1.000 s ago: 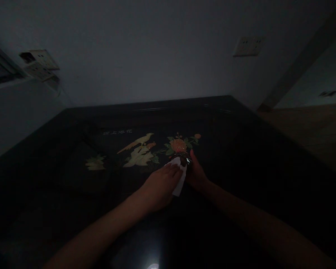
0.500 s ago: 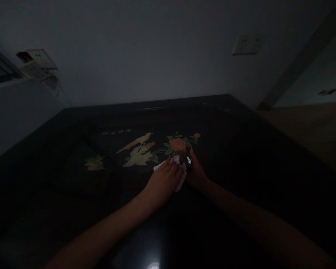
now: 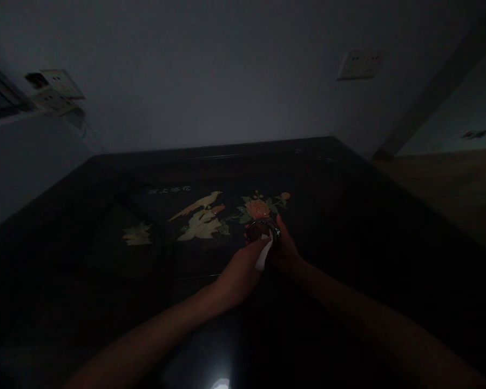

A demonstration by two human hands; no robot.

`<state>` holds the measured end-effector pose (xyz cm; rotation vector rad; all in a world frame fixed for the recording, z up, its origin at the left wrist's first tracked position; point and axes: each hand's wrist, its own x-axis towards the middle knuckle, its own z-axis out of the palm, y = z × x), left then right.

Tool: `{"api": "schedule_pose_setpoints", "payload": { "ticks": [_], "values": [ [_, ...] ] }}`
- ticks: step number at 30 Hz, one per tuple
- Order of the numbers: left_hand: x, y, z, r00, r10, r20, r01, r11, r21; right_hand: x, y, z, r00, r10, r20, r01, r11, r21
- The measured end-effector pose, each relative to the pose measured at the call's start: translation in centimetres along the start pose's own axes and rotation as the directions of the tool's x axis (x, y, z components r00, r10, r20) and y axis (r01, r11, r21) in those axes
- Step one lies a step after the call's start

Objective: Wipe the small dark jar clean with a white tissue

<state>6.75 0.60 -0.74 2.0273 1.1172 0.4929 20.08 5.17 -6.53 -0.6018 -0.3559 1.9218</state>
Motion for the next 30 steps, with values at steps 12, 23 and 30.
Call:
{"api": "schedule_pose_setpoints", "payload": {
  "ticks": [12, 23, 30],
  "values": [
    [-0.1, -0.1, -1.2, 0.971, 0.139, 0.194, -0.226, 0.796, 0.562, 0.1, 0.1, -0.2, 1.000, -0.020, 0.013, 0.020, 0.998, -0.061],
    [0.3, -0.9, -0.8, 0.969, 0.196, 0.152, -0.237, 0.557, 0.796, 0.4, 0.0, -0.6, 0.999, 0.035, 0.002, -0.035, 0.998, 0.057],
    [-0.1, -0.1, -0.9, 0.972, 0.143, 0.185, -0.233, 0.671, 0.704, 0.3, 0.2, -0.2, 0.999, -0.017, -0.029, 0.017, 1.000, -0.001]
  ]
}}
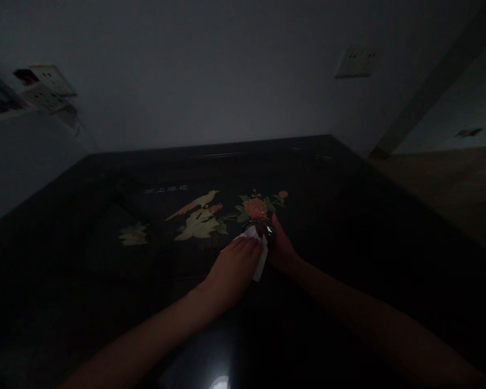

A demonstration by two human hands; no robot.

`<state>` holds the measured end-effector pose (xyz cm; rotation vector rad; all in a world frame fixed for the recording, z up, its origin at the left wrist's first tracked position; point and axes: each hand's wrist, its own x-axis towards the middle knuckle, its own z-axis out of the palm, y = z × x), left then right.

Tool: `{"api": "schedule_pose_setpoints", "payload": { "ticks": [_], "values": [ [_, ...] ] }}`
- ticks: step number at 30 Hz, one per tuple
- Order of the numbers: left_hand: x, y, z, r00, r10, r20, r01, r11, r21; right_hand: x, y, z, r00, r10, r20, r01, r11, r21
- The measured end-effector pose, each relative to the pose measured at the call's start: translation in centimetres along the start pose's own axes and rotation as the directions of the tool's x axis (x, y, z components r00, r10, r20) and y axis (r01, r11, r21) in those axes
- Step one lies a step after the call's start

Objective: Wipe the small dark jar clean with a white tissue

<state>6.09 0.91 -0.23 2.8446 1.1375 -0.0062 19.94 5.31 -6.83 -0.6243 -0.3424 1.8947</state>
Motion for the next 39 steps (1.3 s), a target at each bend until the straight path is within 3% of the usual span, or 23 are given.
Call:
{"api": "schedule_pose_setpoints", "payload": {
  "ticks": [5, 10, 13, 16, 19, 22, 29, 36, 39],
  "values": [
    [-0.1, 0.1, -0.5, 0.999, -0.047, 0.021, 0.051, 0.958, -0.281, -0.3, -0.1, 0.1, 1.000, -0.013, 0.024, 0.015, 0.997, -0.073],
    [0.1, 0.4, -0.4, 0.988, -0.157, -0.008, 0.115, 0.754, -0.647, -0.5, -0.2, 0.3, 1.000, 0.008, -0.004, -0.008, 1.000, -0.026],
    [0.2, 0.5, -0.4, 0.986, -0.167, -0.021, 0.101, 0.690, -0.716, -0.5, -0.2, 0.4, 1.000, -0.001, -0.008, 0.001, 1.000, -0.023],
    [0.2, 0.6, -0.5, 0.990, -0.135, -0.030, 0.086, 0.772, -0.630, -0.5, -0.2, 0.4, 1.000, -0.012, 0.006, 0.012, 0.999, -0.041],
    [0.2, 0.5, -0.5, 0.997, -0.074, 0.003, 0.069, 0.908, -0.413, -0.5, -0.2, 0.3, 1.000, -0.016, -0.003, 0.016, 0.999, -0.049],
    [0.3, 0.5, -0.1, 1.000, -0.026, 0.008, 0.027, 0.979, -0.202, -0.4, -0.1, 0.1, 1.000, -0.026, -0.002, 0.026, 0.998, -0.051],
    [0.3, 0.9, 1.0, 0.998, -0.032, -0.061, 0.037, 0.995, 0.089, 0.1, 0.0, -0.3, 1.000, -0.019, -0.011, 0.018, 0.999, -0.042],
    [0.3, 0.3, 1.5, 0.994, -0.031, -0.108, 0.055, 0.974, 0.221, -0.2, -0.4, -0.3, 1.000, 0.022, -0.001, -0.022, 0.999, 0.028],
    [0.4, 0.1, 1.5, 0.994, -0.024, -0.102, 0.049, 0.966, 0.252, -0.1, -0.3, -0.3, 1.000, -0.014, 0.003, 0.014, 1.000, 0.025]
  ]
}}
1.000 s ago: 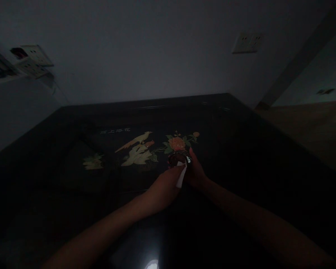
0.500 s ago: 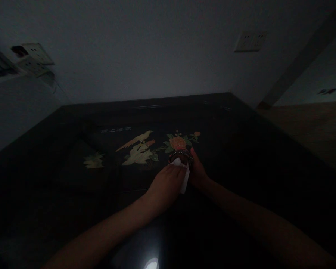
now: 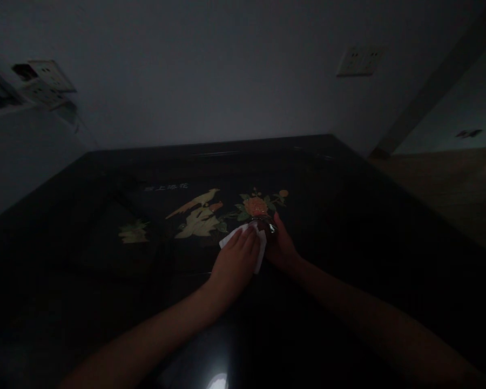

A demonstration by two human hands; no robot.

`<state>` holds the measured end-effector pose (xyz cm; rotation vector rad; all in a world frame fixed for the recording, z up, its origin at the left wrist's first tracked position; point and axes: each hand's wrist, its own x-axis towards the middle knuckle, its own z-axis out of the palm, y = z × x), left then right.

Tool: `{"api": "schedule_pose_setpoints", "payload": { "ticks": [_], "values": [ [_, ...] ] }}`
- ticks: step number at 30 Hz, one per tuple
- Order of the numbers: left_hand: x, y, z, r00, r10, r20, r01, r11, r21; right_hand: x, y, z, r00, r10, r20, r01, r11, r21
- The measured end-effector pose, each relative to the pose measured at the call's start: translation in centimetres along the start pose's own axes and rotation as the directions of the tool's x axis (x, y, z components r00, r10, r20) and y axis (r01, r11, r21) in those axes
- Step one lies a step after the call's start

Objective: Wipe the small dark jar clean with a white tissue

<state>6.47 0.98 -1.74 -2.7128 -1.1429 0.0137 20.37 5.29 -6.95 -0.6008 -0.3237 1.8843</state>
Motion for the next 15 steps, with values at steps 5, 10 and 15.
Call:
{"api": "schedule_pose_setpoints", "payload": {
  "ticks": [5, 10, 15],
  "values": [
    [0.1, 0.4, -0.5, 0.999, 0.014, 0.035, -0.013, 1.000, -0.020, 0.3, 0.4, -0.2, 1.000, -0.029, -0.003, 0.029, 0.999, -0.036],
    [0.3, 0.3, -1.0, 0.995, 0.030, 0.097, -0.009, 0.977, -0.214, 0.1, 0.3, 0.0, 0.999, -0.047, -0.005, 0.047, 0.996, -0.076],
    [0.4, 0.1, -1.3, 0.994, -0.001, 0.108, 0.058, 0.851, -0.521, -0.2, 0.1, 0.5, 0.998, -0.053, -0.031, 0.051, 0.997, -0.066]
  ]
}}
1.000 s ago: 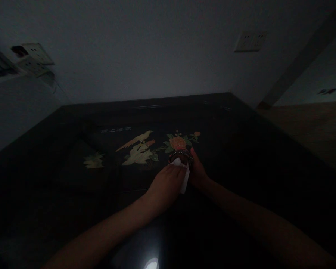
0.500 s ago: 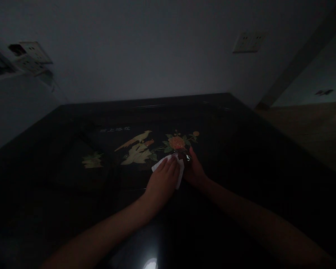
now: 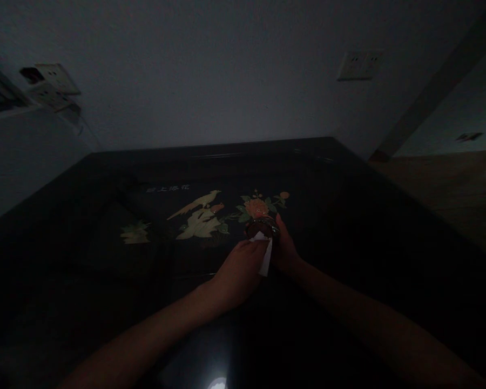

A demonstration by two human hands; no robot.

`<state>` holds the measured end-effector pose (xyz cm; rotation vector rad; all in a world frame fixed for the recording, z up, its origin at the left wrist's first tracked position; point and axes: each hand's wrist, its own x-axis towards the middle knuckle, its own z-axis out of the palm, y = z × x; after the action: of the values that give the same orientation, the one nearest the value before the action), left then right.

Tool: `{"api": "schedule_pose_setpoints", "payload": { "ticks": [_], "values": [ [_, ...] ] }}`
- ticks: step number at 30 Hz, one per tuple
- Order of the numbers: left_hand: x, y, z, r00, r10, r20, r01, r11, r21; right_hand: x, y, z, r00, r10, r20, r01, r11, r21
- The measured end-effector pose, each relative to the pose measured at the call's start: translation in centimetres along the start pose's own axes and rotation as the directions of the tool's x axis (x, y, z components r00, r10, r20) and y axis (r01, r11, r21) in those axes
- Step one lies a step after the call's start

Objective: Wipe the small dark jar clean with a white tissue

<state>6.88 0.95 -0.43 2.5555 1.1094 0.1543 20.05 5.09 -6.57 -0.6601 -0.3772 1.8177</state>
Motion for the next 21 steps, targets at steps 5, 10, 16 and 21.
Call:
{"api": "schedule_pose_setpoints", "payload": {
  "ticks": [5, 10, 16, 21],
  "values": [
    [0.0, 0.2, -0.7, 0.996, -0.084, -0.040, 0.063, 0.926, -0.372, -0.3, 0.0, 0.3, 1.000, 0.014, 0.016, -0.015, 0.999, 0.039],
    [-0.2, 0.2, -0.8, 1.000, -0.029, -0.011, 0.025, 0.974, -0.226, -0.1, 0.0, 0.0, 0.999, 0.032, 0.014, -0.032, 0.999, 0.034],
    [-0.5, 0.3, 0.1, 0.996, 0.087, 0.025, -0.091, 0.973, 0.214, 0.2, -0.1, -0.6, 0.999, 0.012, 0.047, -0.012, 1.000, 0.001],
    [-0.7, 0.0, 0.3, 0.995, 0.102, 0.010, -0.097, 0.906, 0.413, 0.4, -0.1, -0.6, 0.994, 0.051, 0.098, -0.052, 0.999, 0.010]
  ]
}}
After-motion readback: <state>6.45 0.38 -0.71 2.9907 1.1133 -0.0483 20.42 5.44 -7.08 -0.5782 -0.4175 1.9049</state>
